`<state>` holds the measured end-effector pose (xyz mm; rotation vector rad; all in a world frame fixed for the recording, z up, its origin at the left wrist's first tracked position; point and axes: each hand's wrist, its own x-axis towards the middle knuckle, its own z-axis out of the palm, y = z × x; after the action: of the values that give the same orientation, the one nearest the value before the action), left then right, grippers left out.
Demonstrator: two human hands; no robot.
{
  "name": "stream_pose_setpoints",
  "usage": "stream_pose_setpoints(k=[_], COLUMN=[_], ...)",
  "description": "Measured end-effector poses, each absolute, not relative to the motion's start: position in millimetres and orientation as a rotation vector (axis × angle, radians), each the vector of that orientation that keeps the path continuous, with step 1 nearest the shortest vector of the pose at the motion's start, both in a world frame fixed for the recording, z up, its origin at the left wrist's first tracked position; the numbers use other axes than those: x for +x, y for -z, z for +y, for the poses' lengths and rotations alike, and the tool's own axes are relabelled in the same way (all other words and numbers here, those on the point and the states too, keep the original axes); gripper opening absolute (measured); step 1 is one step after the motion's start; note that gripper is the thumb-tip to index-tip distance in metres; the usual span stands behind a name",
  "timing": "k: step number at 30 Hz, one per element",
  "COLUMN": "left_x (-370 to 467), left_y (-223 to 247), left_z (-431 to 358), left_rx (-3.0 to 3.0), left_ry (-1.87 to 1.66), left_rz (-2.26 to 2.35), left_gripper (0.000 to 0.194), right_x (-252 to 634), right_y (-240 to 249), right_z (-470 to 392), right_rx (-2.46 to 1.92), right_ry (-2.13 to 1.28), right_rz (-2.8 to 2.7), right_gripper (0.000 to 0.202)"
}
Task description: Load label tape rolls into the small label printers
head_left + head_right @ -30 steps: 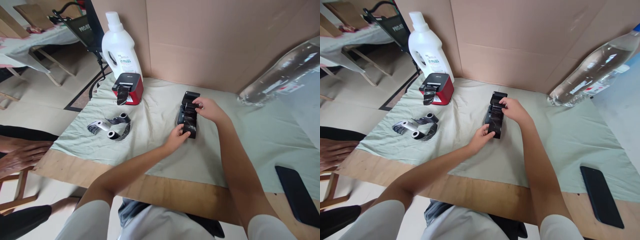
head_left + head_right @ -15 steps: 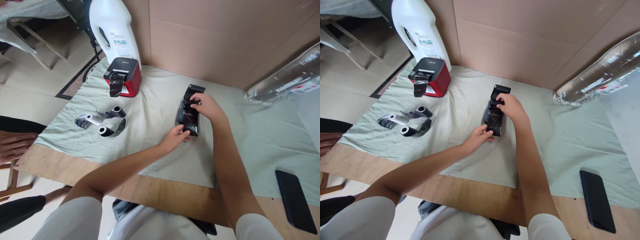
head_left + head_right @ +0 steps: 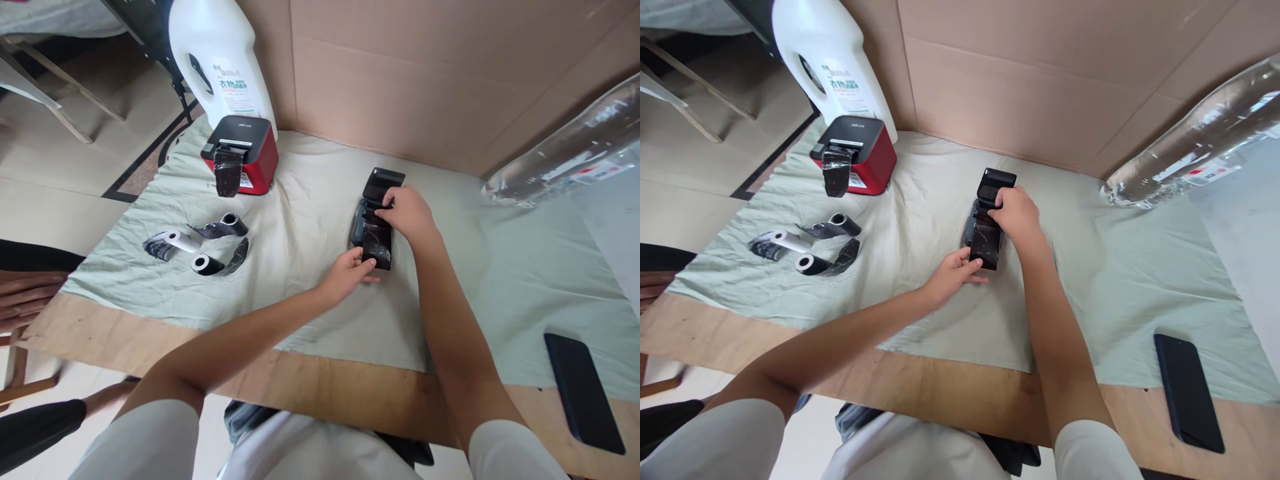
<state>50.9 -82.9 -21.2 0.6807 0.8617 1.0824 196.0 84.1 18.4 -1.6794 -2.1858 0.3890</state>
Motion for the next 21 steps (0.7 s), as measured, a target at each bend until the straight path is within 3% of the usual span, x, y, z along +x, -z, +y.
stream_pose_setpoints(k=[7,14,21], left_x=[52.8,54.3,54.7], left_y=[4.3,2.1,3.2], left_z=[-87.8,-88.6,-88.9], left_rx=[0.664,0.693,0.716], left_ry=[-1.056,-0.995,-0.994], left_rz=[0.990,1.013,1.013], left_gripper=[0.009,0.008,0.008], right_x=[208.7,211.9,218.9], right_y=[-18.8,-44.6,-63.0], right_z=[100.3,87.3,66.5], right_rx=[-1.619,-1.544,-1.520], right_ry=[-0.467,-0.600,-0.804], right_rz=[-1.863,-1.928,-2.346], right_gripper=[0.065,0.033,0.023])
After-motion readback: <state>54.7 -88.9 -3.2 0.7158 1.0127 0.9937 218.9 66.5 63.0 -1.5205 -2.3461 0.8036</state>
